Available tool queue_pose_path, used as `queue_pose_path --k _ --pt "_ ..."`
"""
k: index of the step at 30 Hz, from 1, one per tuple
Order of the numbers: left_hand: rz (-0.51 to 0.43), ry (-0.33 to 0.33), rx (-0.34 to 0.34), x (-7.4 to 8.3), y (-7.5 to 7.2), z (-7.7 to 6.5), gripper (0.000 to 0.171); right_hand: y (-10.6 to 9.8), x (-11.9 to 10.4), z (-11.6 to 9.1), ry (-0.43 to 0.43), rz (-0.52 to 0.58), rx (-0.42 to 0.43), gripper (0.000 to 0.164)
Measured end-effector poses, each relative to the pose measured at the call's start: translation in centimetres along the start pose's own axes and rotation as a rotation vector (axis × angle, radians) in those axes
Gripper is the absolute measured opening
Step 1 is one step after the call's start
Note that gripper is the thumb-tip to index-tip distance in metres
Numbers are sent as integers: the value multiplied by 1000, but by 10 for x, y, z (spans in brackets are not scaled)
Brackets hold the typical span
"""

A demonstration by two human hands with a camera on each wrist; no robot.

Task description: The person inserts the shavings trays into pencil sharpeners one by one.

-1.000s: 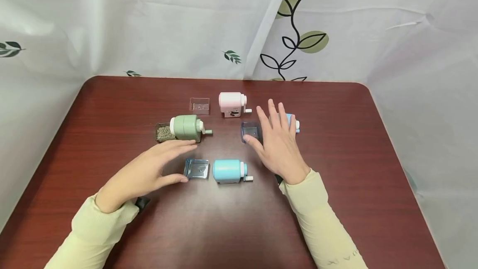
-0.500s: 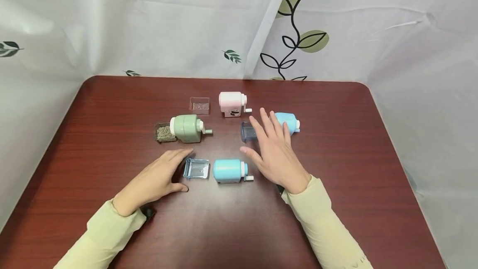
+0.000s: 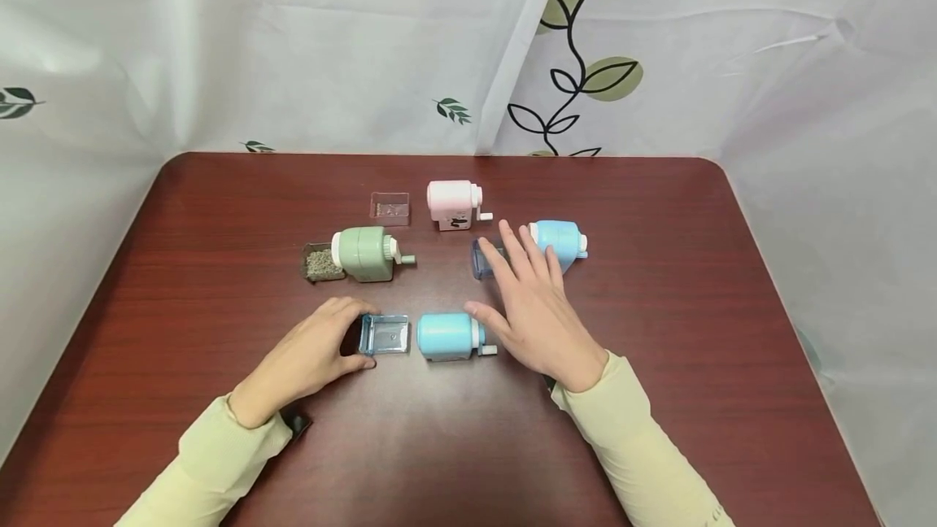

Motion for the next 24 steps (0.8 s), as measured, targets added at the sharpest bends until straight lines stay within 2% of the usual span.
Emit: queue_pose_path --k 4,16,24 --pt "6 -16 7 0 -1 0 54 2 0 -1 -3 -6 1 74" --pt "16 -41 40 -1 -8 -4 49 4 -4 1 -48 8 -6 75" --pt "36 -52 64 1 -11 -7 49 6 -12 0 -47 88 -122 74"
Point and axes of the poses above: each hand's wrist, its own z-axis towards the middle knuckle, its own y-axis out of the palm, x = y × z, the point moved 1 cm from there along z, towards the middle knuckle, and after that the axes turned 10 degrees about z, right-handed, at the moved point
